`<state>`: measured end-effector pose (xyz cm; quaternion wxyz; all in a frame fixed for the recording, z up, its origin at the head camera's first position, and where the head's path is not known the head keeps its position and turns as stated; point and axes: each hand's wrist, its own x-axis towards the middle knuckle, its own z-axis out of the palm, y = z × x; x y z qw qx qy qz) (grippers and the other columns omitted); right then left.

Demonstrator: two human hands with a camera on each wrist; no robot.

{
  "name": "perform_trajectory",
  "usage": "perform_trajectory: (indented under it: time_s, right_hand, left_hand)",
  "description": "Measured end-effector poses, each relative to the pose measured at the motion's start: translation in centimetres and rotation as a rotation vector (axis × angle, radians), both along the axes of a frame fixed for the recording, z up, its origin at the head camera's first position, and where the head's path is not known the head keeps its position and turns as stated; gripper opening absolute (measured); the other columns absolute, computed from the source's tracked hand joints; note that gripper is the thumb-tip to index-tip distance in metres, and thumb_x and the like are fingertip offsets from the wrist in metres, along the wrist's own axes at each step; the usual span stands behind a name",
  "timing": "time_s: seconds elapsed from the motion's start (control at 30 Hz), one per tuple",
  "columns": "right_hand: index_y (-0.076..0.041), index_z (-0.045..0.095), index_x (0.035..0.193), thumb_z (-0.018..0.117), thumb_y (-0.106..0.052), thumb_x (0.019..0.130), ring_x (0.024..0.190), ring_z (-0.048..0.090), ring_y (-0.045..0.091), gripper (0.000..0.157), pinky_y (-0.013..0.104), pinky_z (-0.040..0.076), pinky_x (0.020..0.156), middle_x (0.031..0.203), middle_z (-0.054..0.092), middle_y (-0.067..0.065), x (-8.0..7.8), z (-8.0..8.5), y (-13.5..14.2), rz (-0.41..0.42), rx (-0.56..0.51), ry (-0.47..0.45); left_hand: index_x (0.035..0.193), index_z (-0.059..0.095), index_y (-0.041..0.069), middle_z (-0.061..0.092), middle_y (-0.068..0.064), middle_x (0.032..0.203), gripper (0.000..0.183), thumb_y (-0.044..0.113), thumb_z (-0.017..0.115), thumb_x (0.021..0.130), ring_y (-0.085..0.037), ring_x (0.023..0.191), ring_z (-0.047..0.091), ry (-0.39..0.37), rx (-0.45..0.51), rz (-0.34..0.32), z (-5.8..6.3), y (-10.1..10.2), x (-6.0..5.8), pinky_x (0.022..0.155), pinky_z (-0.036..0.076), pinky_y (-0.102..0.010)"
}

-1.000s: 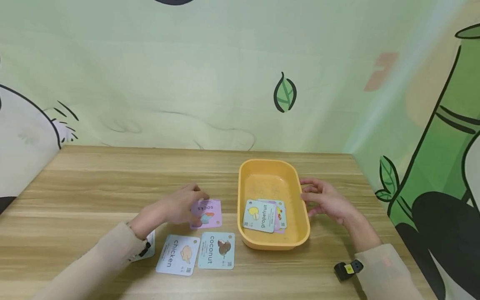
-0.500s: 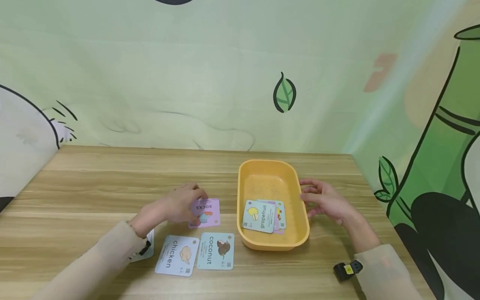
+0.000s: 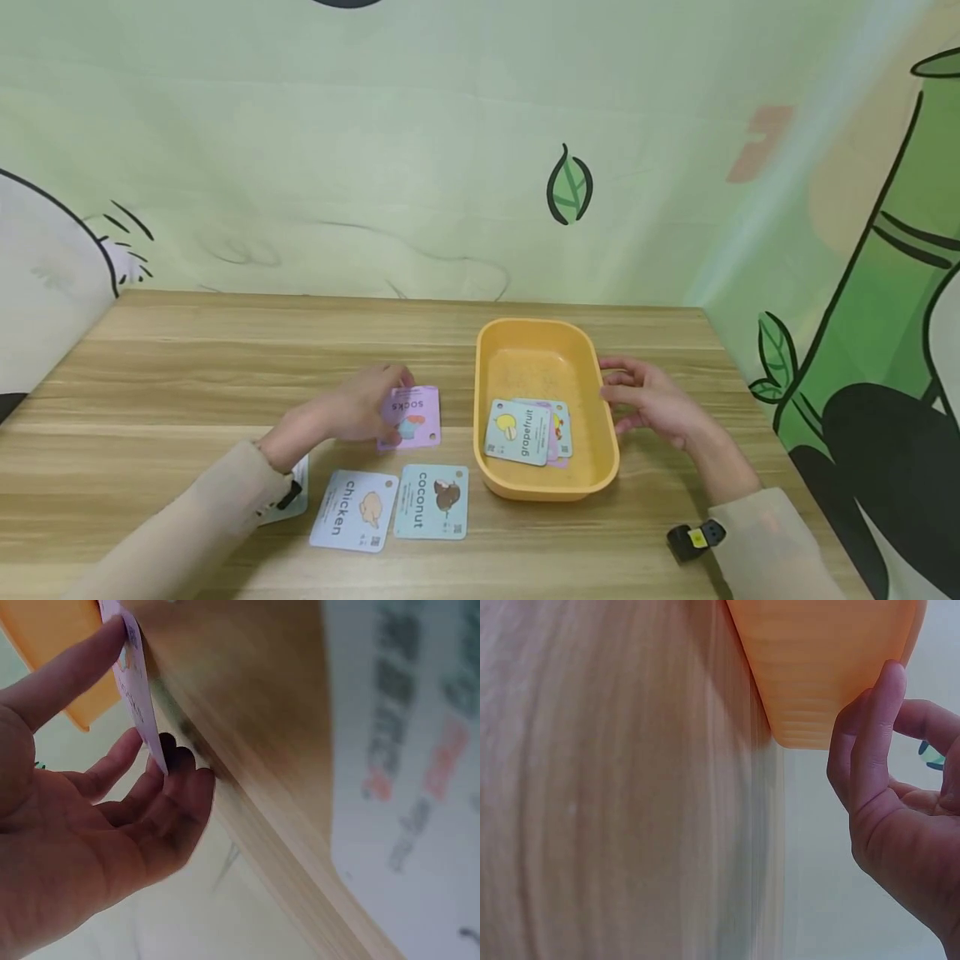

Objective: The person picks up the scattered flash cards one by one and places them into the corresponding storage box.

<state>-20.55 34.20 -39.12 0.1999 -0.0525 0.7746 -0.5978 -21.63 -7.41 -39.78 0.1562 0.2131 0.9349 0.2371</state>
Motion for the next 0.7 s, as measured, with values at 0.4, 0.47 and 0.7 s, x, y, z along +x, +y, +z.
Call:
perform_trajectory:
  time_s: [0.4, 0.47, 0.7]
  right_hand:
    - [0.010, 0.025, 0.154, 0.060, -0.008, 0.102, 0.091, 0.068, 0.023, 0.065, 0.037, 0.062, 0.065, 0.123, 0.057, 0.021, 0.2, 0.1, -0.1, 0.009, -0.005, 0.004]
    - [0.010, 0.025, 0.154, 0.060, -0.008, 0.102, 0.090, 0.068, 0.023, 0.065, 0.037, 0.062, 0.065, 0.122, 0.058, 0.020, 0.1, 0.1, -0.1, 0.010, -0.007, 0.003]
    - [0.010, 0.026, 0.154, 0.060, -0.008, 0.103, 0.090, 0.068, 0.023, 0.065, 0.037, 0.062, 0.065, 0.122, 0.058, 0.021, 0.2, 0.1, -0.1, 0.009, -0.003, 0.003]
  left_hand:
    - [0.126, 0.062, 0.006, 0.061, -0.015, 0.126, 0.056, -0.016, 0.077, 0.076, -0.032, 0.113, 0.059, 0.027, 0.114, 0.036, 0.7, -0.5, -0.7, 0.094, 0.054, -0.043]
    - [0.124, 0.064, 0.005, 0.062, -0.016, 0.126, 0.054, -0.018, 0.074, 0.076, -0.033, 0.113, 0.059, 0.026, 0.144, 0.022, 0.7, -0.7, -0.9, 0.091, 0.055, -0.042]
    - [0.125, 0.066, 0.001, 0.060, -0.013, 0.116, 0.051, -0.020, 0.069, 0.079, -0.026, 0.090, 0.058, -0.043, 0.304, 0.003, 0.9, -1.5, -1.2, 0.071, 0.054, -0.031]
